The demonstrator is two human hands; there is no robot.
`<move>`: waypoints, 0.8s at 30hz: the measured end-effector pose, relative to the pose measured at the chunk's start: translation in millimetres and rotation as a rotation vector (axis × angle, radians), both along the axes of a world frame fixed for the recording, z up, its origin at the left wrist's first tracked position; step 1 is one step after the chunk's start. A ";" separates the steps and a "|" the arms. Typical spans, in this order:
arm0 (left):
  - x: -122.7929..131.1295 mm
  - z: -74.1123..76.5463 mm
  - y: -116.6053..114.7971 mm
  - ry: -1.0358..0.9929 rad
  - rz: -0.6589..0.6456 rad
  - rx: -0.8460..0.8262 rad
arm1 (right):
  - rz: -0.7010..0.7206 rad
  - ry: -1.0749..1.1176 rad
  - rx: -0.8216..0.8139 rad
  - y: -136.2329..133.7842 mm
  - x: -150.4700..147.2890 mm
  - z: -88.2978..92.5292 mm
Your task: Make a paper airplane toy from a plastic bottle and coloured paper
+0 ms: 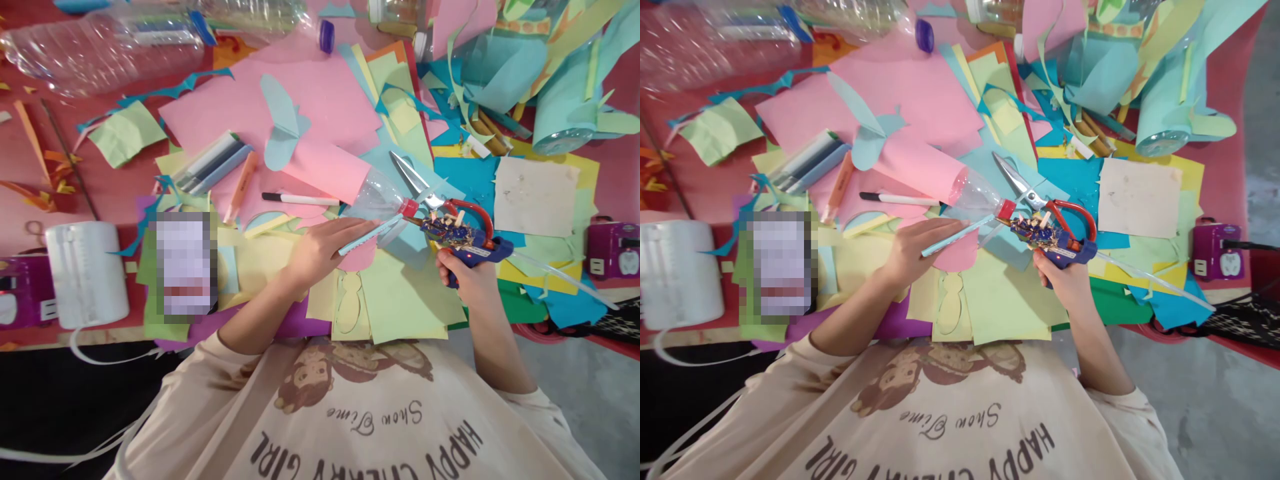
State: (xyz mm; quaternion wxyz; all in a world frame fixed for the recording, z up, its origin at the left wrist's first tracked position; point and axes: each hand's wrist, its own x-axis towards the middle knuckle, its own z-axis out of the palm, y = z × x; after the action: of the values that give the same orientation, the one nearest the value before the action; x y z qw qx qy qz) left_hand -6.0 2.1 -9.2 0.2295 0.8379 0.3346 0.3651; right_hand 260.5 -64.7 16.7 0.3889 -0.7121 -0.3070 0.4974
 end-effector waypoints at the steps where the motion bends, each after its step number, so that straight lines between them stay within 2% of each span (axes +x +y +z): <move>1: -0.5 -0.7 0.0 -0.015 -0.010 -0.010 | -0.002 0.003 -0.002 0.2 -0.3 -0.3; 7: 1.2 1.0 -1.7 -0.159 -0.058 -0.150 | -0.007 -0.016 0.048 3.6 3.4 7.1; 11: 6.5 9.4 -3.7 -0.235 0.048 -0.448 | -0.073 0.037 0.150 11.7 23.5 21.2; 15: 8.6 14.4 -4.9 -0.264 0.143 -0.705 | -0.290 -0.098 0.326 27.4 63.0 22.0; 17: 8.5 14.7 -4.7 -0.291 0.200 -0.767 | -0.481 -0.256 0.394 36.2 85.2 15.8; 19: 8.4 15.3 -3.8 -0.303 0.224 -0.812 | -0.577 -0.367 0.356 42.8 104.7 8.4; 21: 9.0 17.0 -2.4 -0.293 0.207 -0.860 | -0.585 -0.440 0.294 46.2 119.1 3.0; 24: 10.6 20.2 -0.6 -0.273 0.171 -0.923 | -0.448 -0.597 0.151 46.9 131.6 1.9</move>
State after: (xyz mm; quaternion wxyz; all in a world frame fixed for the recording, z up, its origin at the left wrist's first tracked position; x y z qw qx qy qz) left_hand 4.6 1.4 11.0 0.5879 0.5627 0.4961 0.3027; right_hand 392.0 -17.9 18.6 0.4327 -0.8445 -0.2795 0.1466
